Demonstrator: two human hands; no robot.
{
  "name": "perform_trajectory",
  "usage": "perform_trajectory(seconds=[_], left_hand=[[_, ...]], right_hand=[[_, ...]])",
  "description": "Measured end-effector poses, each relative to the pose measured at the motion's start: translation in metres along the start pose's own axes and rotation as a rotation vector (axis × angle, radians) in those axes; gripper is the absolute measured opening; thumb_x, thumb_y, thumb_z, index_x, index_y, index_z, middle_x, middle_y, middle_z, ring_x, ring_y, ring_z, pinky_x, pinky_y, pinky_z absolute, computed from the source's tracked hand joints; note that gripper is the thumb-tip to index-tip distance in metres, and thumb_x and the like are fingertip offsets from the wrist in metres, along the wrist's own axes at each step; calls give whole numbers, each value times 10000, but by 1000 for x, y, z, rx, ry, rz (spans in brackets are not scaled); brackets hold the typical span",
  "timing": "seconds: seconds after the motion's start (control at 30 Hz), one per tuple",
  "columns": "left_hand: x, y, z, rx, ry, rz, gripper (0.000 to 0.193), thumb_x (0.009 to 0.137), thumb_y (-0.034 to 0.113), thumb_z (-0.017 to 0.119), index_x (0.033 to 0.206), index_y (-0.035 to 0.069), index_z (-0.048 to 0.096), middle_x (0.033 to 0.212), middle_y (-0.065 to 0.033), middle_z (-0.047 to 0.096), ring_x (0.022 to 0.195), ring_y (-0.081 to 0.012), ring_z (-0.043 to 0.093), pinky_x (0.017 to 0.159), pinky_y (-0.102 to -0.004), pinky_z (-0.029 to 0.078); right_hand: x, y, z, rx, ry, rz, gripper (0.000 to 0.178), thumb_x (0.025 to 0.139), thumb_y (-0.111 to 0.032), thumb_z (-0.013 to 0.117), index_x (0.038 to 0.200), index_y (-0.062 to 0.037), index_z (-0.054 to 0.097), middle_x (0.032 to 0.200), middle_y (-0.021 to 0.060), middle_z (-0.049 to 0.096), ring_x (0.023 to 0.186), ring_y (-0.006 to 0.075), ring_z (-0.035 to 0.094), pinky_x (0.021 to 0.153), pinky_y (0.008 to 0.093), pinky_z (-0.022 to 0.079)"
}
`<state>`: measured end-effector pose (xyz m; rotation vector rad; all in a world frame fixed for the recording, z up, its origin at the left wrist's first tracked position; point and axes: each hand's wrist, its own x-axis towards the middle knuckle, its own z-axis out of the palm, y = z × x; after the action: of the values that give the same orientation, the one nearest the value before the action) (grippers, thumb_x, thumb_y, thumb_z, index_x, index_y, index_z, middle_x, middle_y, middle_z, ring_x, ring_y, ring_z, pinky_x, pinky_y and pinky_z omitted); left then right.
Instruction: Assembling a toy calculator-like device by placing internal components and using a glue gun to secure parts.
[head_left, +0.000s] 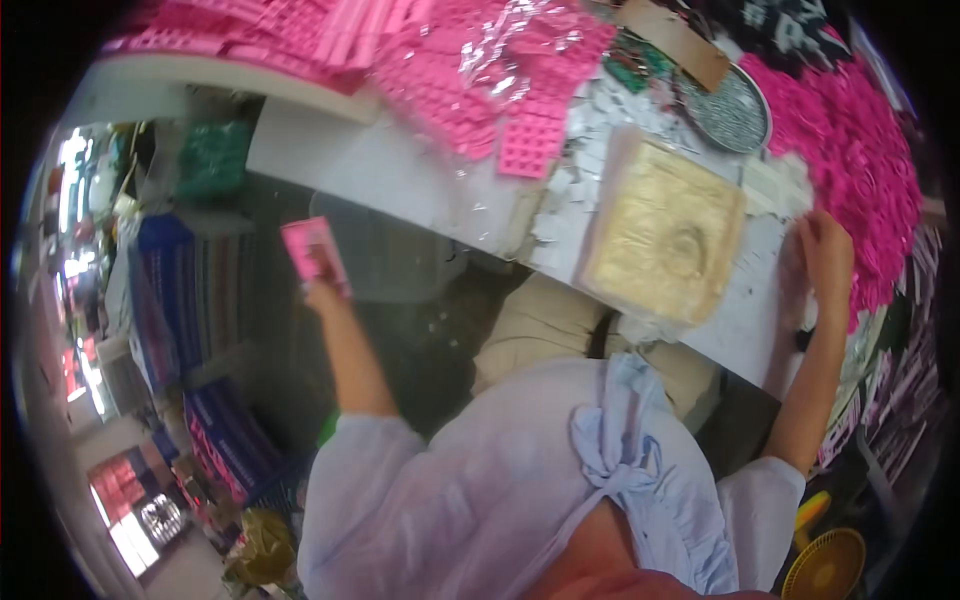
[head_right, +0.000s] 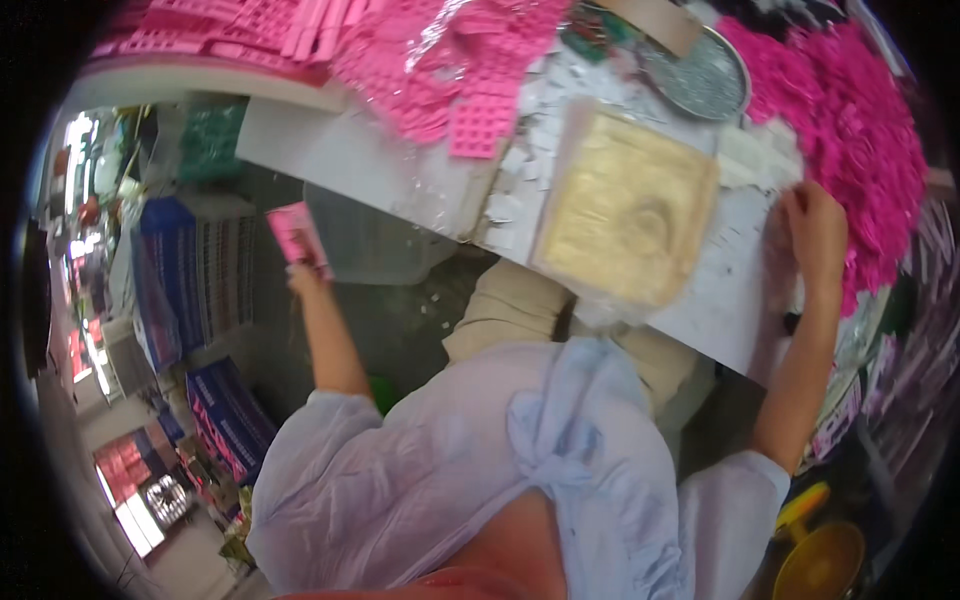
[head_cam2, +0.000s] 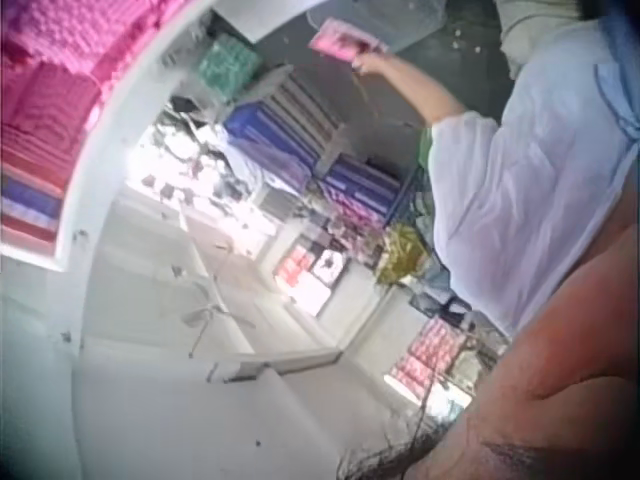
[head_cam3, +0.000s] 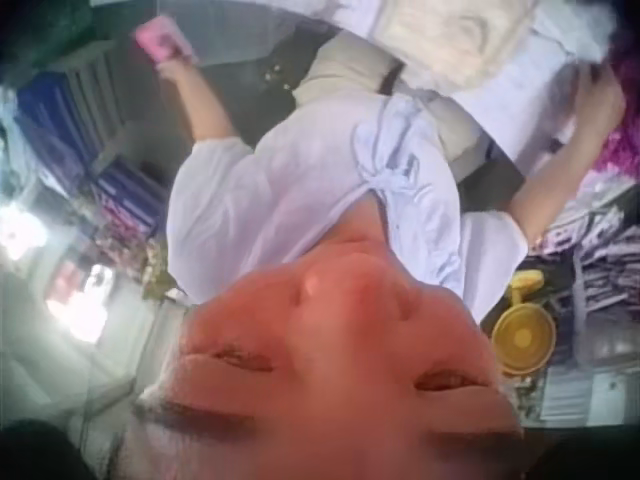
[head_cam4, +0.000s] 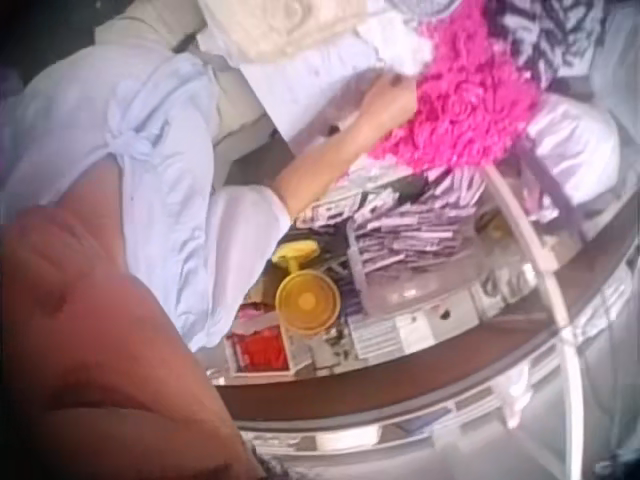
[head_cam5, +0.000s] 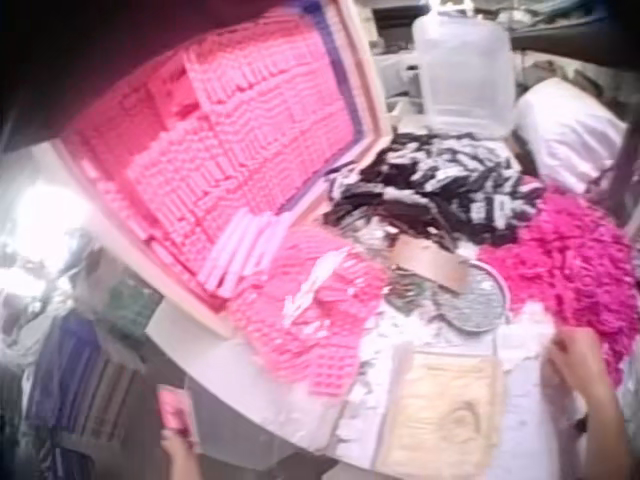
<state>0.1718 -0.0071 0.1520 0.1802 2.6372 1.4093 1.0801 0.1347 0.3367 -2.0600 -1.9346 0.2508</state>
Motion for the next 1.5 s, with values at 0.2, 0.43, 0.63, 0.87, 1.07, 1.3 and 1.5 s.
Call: perform_trajectory(seconds=[0.2,0.43,0.63,0.87,1.07,1.3,1.5], left_hand=[[-153,-78,127,273,-564,-381,628,920,525,622,1275,8,586,1081,-140,655,999,-290,629,826,-438,521],[-247,-86,158,1050,-1184,-131,566,905,479,650,1216,7,609,1051,-152,673,966,-290,644,812,-418,524],[-298,-100,142,1303,-1421,26,475,909,434,648,1114,6,651,975,-154,701,874,-276,672,751,-387,534],[-331,16,103,1585,-1779,197,390,913,382,646,996,4,699,886,-157,734,767,-259,705,681,-352,546],[-416,283,20,492,-1836,1185,179,861,206,704,865,28,682,724,-117,669,613,-236,653,597,-346,532],[-527,242,79,166,-1618,1955,725,781,293,772,1379,-16,501,1428,-163,502,1393,-293,402,1133,-557,299],[-486,351,98,462,-2245,1352,719,862,372,714,1411,-30,481,1442,-200,493,1326,-299,485,1114,-466,369]], right_hand=[[-16,-15,-32,-52,-85,230,186,883,-168,684,923,13,687,760,169,684,671,309,662,629,390,488],[-51,-65,-70,324,-63,154,53,886,-22,681,920,16,667,700,36,620,642,82,576,591,245,437],[-55,-126,-54,411,-192,-289,141,797,-17,684,937,-28,684,796,101,668,670,231,651,607,326,505],[-25,-132,-3,258,-229,-609,114,757,-60,659,854,-46,600,740,125,596,733,348,625,627,453,503],[-37,-152,3,18,-231,-422,98,778,-78,632,858,-54,580,794,142,625,783,353,644,666,465,513],[-40,-153,4,79,-275,-260,73,810,-85,615,868,-56,580,838,165,646,794,380,641,686,501,500],[-47,-162,-27,334,-50,-248,221,809,-26,694,1025,-23,650,803,145,646,687,301,627,617,390,499]])
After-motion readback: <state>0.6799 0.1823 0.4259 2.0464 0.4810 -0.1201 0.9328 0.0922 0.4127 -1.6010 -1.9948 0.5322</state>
